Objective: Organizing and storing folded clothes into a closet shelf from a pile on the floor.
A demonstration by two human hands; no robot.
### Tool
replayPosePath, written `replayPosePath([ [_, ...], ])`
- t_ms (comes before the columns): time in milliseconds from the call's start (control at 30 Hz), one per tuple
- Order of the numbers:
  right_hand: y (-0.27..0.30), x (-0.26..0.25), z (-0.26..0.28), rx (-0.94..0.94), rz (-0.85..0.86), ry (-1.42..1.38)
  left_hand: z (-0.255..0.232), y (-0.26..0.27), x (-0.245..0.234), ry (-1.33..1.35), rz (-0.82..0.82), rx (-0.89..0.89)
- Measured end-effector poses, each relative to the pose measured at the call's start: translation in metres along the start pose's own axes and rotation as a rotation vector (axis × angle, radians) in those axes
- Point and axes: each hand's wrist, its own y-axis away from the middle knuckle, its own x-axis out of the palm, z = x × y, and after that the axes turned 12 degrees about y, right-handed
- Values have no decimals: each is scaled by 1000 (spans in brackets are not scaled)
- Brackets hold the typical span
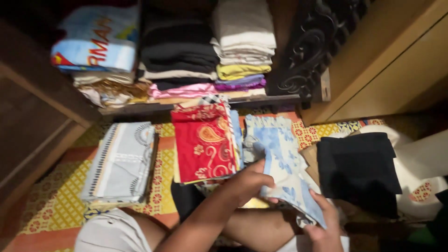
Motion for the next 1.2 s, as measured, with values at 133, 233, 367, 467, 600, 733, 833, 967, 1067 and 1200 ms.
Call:
replayPosePath([
  [133,-57,12,100,758,-80,-746,-60,70,14,-144,-24,14],
  [233,-70,6,235,519,-132,-777,-96,116,9,-317,142,368],
  [367,-74,26,289,223,-127,-748,-131,197,10,-221,181,519],
  [467,-77,65,283,171,-74,-796,-131,213,-25,-124,108,558],
  [600,-76,130,261,610,199,-679,-113,189,-94,35,-252,365],
  [733,-65,152,267,857,232,-478,-83,164,-145,132,-420,208],
  [833,-65,150,287,919,258,-257,-75,161,-153,135,-448,207],
  [967,-70,150,294,817,367,-137,-75,145,-156,-65,-395,259],
  [1067,-68,151,284,742,383,82,-79,147,-147,-257,-434,317],
  [1200,-66,153,266,605,339,20,-89,167,-133,-453,-498,285],
])
